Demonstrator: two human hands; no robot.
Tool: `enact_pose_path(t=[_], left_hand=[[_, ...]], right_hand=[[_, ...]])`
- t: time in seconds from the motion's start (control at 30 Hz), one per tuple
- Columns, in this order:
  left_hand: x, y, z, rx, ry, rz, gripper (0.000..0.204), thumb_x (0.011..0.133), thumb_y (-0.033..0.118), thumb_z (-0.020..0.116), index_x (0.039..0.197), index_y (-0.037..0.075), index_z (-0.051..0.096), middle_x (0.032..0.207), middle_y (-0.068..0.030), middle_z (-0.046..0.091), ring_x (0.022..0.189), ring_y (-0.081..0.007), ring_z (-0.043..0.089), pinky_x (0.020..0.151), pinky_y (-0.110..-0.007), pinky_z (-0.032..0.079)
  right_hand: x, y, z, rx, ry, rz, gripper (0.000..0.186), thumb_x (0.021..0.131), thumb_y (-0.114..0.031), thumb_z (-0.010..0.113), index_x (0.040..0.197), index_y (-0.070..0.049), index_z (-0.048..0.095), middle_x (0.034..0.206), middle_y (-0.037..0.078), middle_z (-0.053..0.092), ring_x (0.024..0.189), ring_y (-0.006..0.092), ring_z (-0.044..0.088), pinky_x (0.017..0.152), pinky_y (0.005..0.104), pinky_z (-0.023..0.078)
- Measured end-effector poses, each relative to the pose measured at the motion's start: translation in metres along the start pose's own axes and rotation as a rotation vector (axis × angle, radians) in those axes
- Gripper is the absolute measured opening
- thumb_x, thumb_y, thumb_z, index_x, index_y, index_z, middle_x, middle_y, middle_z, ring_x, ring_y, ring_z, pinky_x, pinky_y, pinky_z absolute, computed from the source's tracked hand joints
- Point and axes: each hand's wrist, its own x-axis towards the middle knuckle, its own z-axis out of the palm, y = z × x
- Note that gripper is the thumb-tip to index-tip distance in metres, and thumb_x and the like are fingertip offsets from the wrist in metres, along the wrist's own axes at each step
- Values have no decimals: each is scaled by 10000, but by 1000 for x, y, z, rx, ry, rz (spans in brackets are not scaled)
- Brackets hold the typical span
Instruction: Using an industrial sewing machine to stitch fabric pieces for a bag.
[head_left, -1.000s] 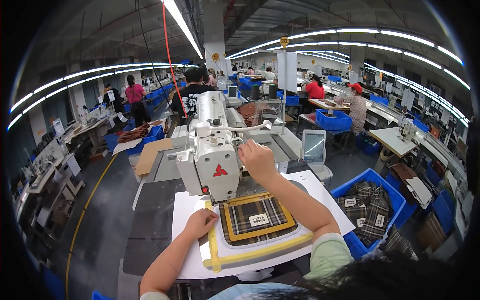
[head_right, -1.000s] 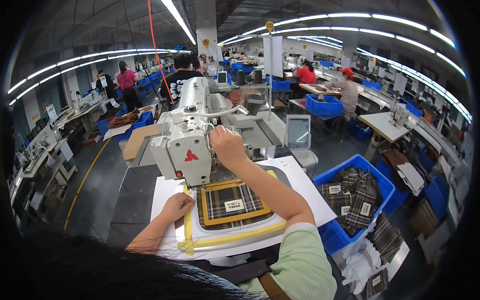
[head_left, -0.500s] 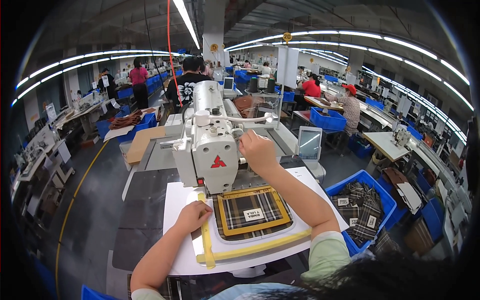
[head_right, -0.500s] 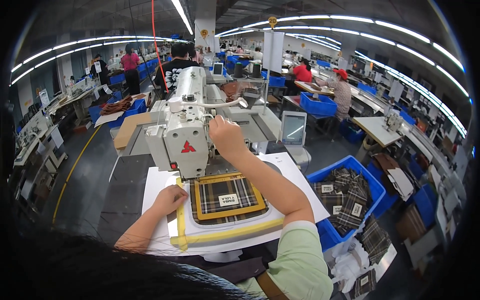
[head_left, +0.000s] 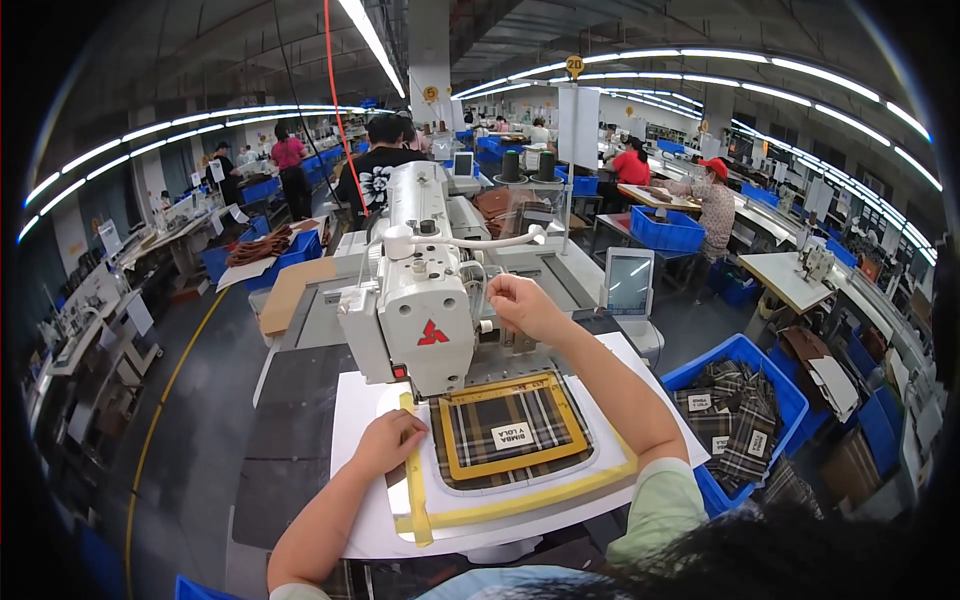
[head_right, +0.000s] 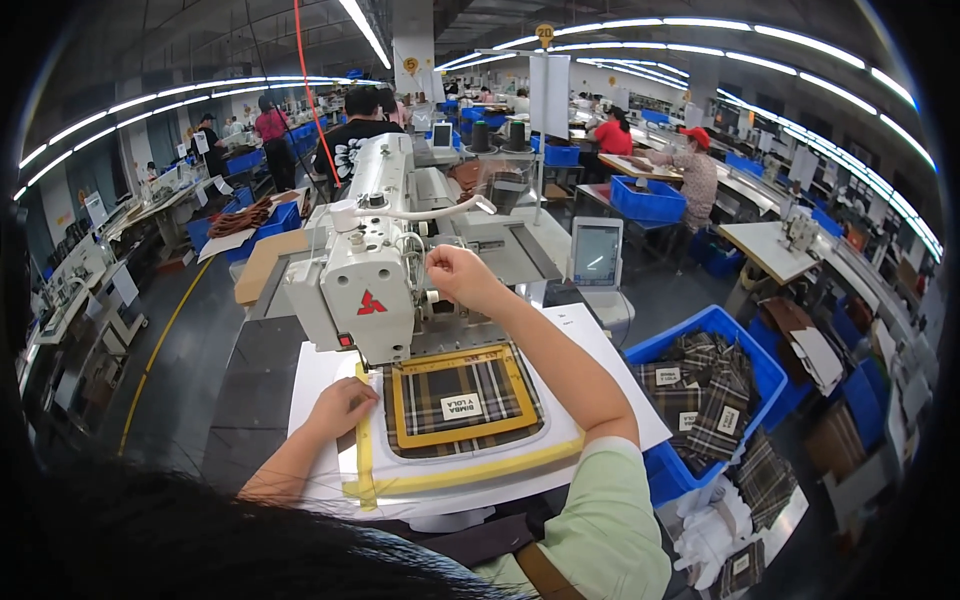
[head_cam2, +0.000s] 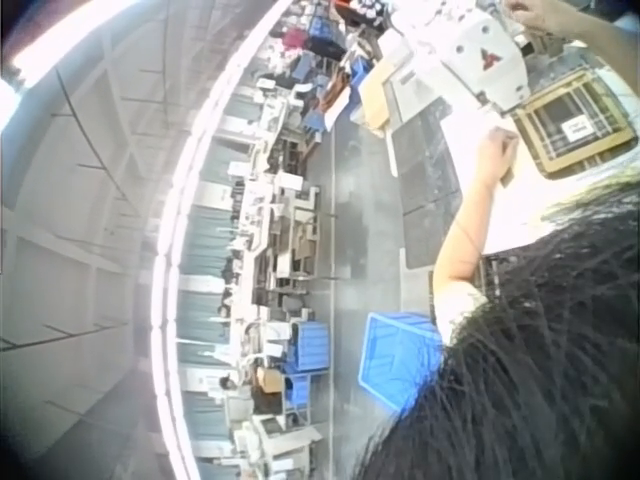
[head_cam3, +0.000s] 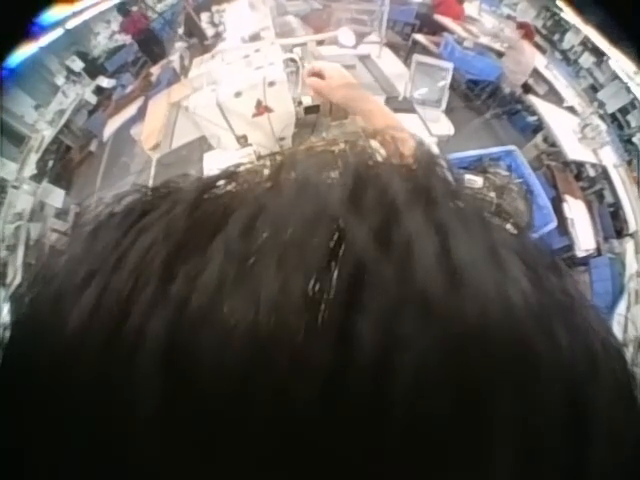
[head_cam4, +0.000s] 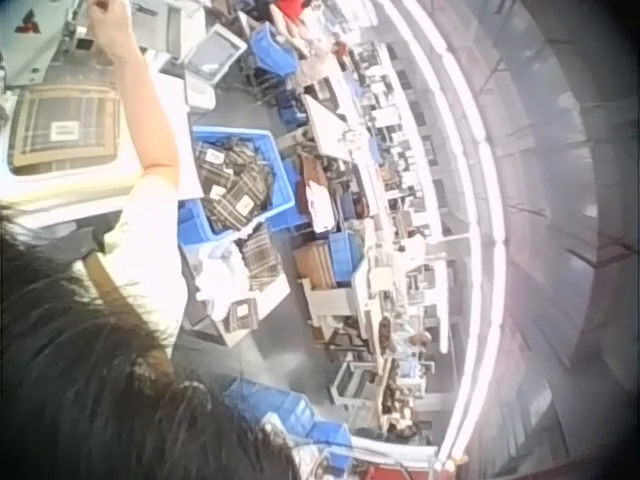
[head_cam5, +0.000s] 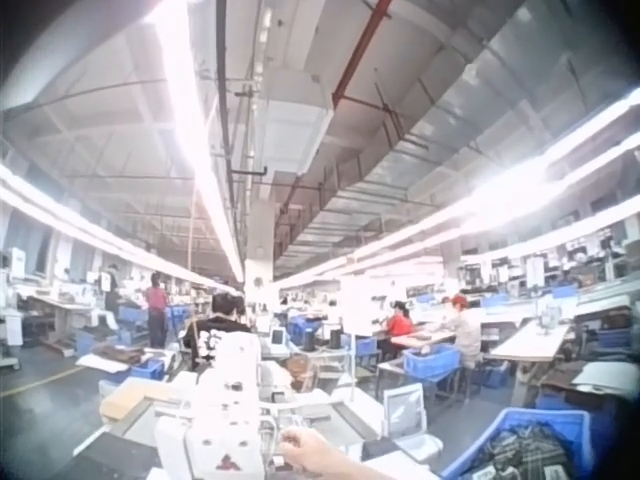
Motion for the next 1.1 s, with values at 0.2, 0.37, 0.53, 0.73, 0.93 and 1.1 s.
enact_pose_path(t=[0.2, 0.37, 0.53, 0.73, 0.93, 1.1], left_hand=[[-3, 11, -7, 110, -100, 40, 112, 778, 129, 634, 876, 78, 654, 877, -63, 624, 853, -245, 602, 752, -351, 492], [30, 101, -41, 383, 291, 572, 233, 703, 83, 699, 919, 127, 621, 883, -15, 617, 894, -204, 613, 768, -348, 480], [122, 159, -77, 670, 404, 499, 202, 702, 82, 675, 892, 98, 609, 887, -29, 587, 851, -221, 570, 736, -359, 419], [152, 150, -67, 878, 268, 388, 123, 693, 57, 647, 796, 83, 585, 805, -37, 546, 827, -217, 550, 740, -362, 394], [155, 162, -62, 801, 229, 365, 95, 737, 30, 618, 781, 63, 539, 805, -55, 538, 791, -238, 543, 745, -365, 379], [147, 159, -76, 671, 171, 368, 104, 768, 37, 612, 790, 58, 513, 823, -50, 563, 797, -237, 539, 746, -346, 360]], right_hand=[[-8, 12, 13, -575, 95, -501, 131, 705, -67, 608, 792, -23, 520, 600, 25, 435, 574, 101, 471, 558, 270, 407], [-1, 23, -4, -392, -45, -378, 108, 741, -59, 600, 818, -23, 533, 623, -3, 445, 543, 82, 444, 514, 249, 391], [-4, 26, -2, 194, -26, -247, 64, 831, -8, 511, 884, -24, 543, 657, -47, 489, 560, 10, 431, 477, 169, 335], [3, 47, 15, 271, 3, -364, 92, 747, -2, 575, 840, -1, 578, 663, -27, 511, 603, 30, 447, 517, 203, 386], [-10, 48, 13, 366, 14, -370, 68, 794, -60, 610, 840, -14, 593, 675, -22, 540, 603, 33, 462, 525, 202, 391], [-42, 88, -57, -36, 208, -488, 131, 832, -161, 652, 817, -33, 631, 693, 12, 613, 623, 57, 539, 551, 227, 432]])
